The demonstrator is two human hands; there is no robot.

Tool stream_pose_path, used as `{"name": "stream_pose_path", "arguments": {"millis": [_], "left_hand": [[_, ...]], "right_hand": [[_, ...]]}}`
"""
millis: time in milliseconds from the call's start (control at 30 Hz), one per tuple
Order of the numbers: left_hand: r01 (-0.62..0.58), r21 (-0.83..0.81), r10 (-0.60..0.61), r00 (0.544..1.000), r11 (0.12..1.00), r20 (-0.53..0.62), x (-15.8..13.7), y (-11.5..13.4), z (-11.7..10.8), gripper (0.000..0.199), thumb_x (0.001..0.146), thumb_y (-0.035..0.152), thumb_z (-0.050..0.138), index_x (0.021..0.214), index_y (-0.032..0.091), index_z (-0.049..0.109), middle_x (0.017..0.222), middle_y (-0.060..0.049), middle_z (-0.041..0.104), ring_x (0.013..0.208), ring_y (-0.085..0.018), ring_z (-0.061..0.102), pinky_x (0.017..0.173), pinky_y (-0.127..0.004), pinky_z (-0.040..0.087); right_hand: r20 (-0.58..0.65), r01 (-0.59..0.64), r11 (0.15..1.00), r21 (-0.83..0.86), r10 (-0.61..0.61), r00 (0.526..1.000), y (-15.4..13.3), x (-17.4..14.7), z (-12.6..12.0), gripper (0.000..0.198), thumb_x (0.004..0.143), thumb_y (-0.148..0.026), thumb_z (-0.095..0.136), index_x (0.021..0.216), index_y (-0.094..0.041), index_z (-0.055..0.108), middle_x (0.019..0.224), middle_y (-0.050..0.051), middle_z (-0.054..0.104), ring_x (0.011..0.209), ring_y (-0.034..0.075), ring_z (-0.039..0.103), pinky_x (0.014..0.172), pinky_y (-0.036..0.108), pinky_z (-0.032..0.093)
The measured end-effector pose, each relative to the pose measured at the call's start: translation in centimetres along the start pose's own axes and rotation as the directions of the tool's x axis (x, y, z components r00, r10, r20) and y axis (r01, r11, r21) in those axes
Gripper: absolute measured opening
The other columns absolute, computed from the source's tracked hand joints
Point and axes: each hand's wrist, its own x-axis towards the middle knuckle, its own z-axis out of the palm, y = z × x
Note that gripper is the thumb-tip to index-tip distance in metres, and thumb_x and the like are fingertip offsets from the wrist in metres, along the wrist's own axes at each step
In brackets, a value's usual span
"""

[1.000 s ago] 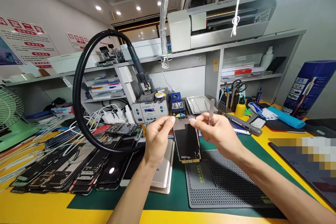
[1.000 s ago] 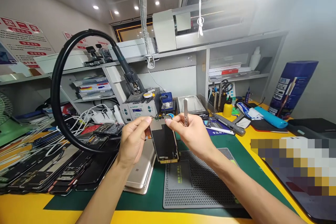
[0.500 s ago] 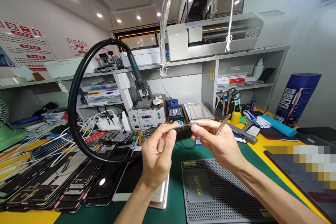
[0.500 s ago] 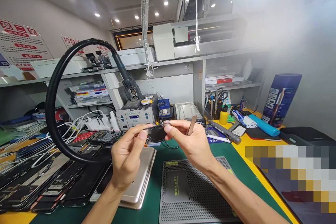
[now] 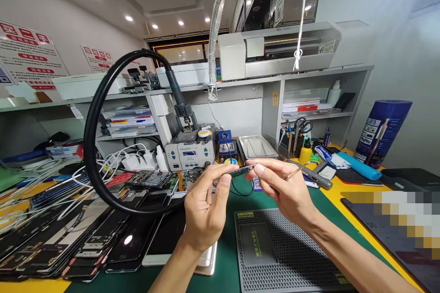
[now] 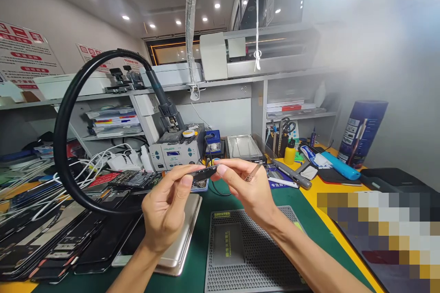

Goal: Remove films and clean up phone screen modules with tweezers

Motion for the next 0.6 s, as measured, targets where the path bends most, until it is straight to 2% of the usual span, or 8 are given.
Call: {"name": "stream_pose_path", "arguments": {"millis": [233, 600], "left_hand": [[0.012, 0.003, -0.012, 1.000, 1.000, -0.018, -0.03, 0.04, 0.17, 0.023, 0.099, 0.018, 0.053, 0.113, 0.026, 0.070, 0.111, -0.002, 0.071, 0.108, -0.018, 0.064, 0.097, -0.028, 0.047], [-0.023, 0.055, 0.024, 1.000, 0.998, -0.002, -0.06, -0.29, 0.21, 0.026, 0.097, 0.016, 0.053, 0.115, 0.027, 0.069, 0.112, -0.003, 0.071, 0.107, -0.019, 0.064, 0.095, -0.029, 0.048]], "right_hand": [[0.001, 0.002, 1.000, -0.005, -0.002, 1.000, 0.27, -0.09, -0.03, 0.028, 0.082, -0.041, 0.078, 0.098, -0.018, 0.080, 0.071, 0.008, 0.075, 0.044, 0.006, 0.027, 0.042, 0.025, 0.021], [-0.020, 0.002, 1.000, -0.005, -0.002, 1.000, 0.28, -0.02, 0.17, 0.030, 0.079, -0.040, 0.080, 0.099, -0.018, 0.079, 0.075, 0.008, 0.076, 0.044, 0.006, 0.031, 0.043, 0.025, 0.026]]}}
